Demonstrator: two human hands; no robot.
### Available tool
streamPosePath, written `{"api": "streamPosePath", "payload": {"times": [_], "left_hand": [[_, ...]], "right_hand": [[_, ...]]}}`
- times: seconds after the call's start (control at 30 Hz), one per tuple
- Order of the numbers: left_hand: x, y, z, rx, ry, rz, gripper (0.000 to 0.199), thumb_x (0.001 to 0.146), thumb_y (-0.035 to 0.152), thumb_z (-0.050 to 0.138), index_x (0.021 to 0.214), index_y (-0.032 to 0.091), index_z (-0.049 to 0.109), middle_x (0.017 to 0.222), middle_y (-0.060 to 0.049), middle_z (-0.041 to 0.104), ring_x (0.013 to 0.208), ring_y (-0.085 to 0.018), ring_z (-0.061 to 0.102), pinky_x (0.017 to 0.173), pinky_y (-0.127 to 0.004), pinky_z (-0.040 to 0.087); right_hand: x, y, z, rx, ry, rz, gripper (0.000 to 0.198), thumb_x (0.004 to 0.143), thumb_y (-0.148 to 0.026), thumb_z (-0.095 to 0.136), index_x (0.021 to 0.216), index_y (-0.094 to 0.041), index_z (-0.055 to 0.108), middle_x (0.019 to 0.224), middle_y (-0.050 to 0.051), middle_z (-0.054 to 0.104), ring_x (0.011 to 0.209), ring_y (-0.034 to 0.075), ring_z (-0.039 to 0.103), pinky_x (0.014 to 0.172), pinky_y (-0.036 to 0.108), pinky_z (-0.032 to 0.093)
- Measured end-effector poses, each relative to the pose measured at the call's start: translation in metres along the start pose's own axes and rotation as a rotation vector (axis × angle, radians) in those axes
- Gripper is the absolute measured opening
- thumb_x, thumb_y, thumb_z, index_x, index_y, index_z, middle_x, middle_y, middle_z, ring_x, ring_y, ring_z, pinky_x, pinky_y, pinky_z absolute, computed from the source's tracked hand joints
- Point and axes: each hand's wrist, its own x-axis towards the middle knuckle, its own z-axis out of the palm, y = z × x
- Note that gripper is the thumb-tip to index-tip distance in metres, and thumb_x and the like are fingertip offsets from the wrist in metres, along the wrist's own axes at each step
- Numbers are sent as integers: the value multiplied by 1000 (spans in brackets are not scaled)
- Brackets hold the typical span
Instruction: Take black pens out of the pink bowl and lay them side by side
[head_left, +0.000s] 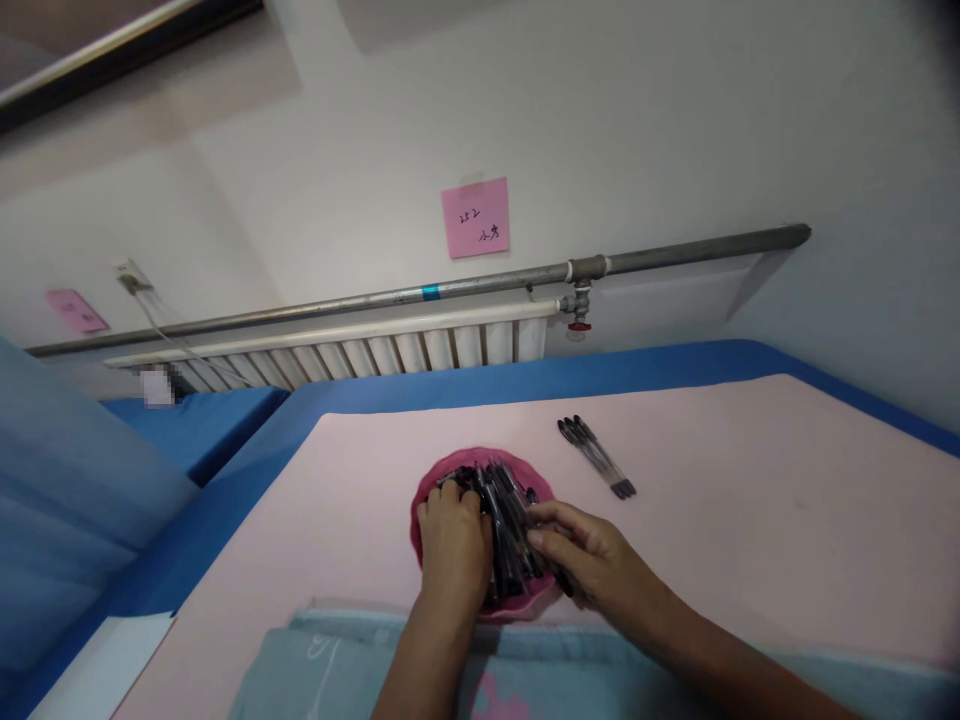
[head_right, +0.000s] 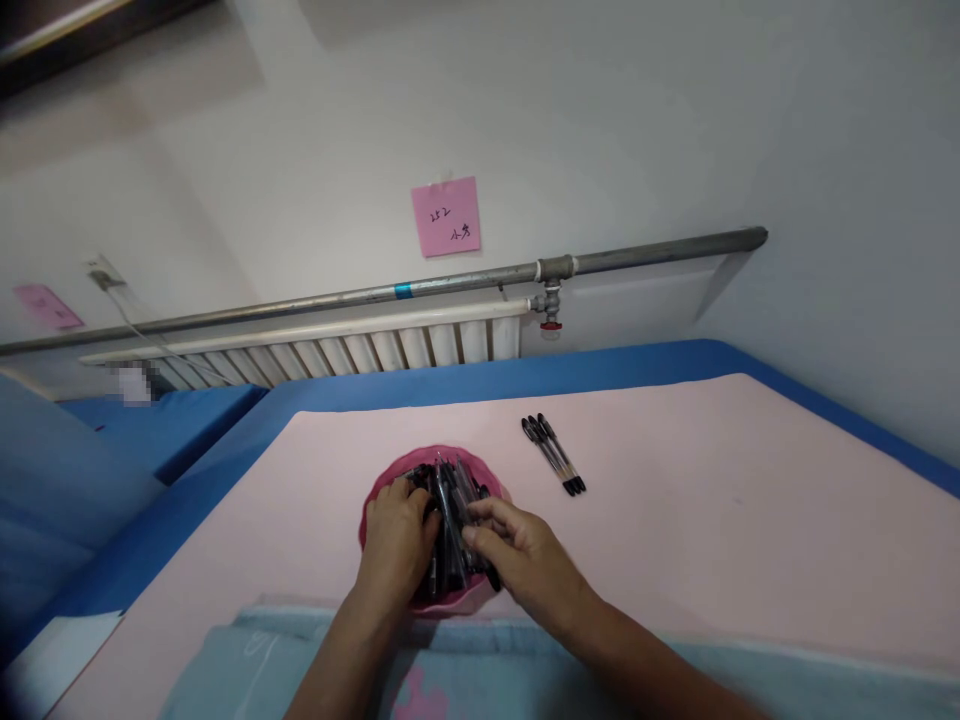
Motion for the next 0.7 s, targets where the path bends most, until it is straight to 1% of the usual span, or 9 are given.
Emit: {"api": "streamPosePath", "payload": {"times": [0.1, 0.3, 0.4, 0.53, 0.7], "left_hand": [[1, 4, 1, 9, -4, -57, 23, 79, 22, 49, 93, 17, 67, 105, -12, 60, 99, -28, 50, 81, -40, 34], [2, 7, 2, -30, -2, -95, 24, 77, 22, 51, 95, 16, 64, 107, -13, 59, 101, -28, 49, 82, -41, 33], [1, 8, 3, -25, 11, -80, 24, 77, 18, 49, 95, 16, 64, 106, -12, 60, 101, -28, 49, 82, -41, 32], [-2, 11, 4, 24, 44, -39, 27, 81, 12, 40, 93, 15, 64, 105, -13, 62, 99, -28, 50, 81, -41, 31], [-2, 10, 2, 33, 30, 12, 29, 84, 12, 34, 88, 15, 63, 93, -13, 66, 93, -28, 54, 80, -41, 30]], "right_hand": [[-1, -1, 1, -1, -4, 3, 28, 76, -36, 56, 96, -17, 59, 53, -7, 48, 38, 6, 35, 39, 21, 27], [0, -2, 0, -16, -18, 0, 28, 75, -35, 55, 96, -16, 59, 54, -6, 50, 38, 6, 36, 39, 21, 27], [0, -2, 0, -23, -19, -8, 26, 77, -34, 54, 95, -16, 58, 54, -6, 50, 38, 5, 36, 39, 21, 27], [-1, -2, 1, -27, -16, -9, 27, 77, -34, 54, 96, -16, 58, 56, -6, 51, 38, 6, 36, 38, 21, 28], [-2, -2, 2, -30, -11, -19, 28, 77, -35, 54, 97, -16, 59, 56, -5, 51, 40, 7, 38, 39, 21, 29]]}}
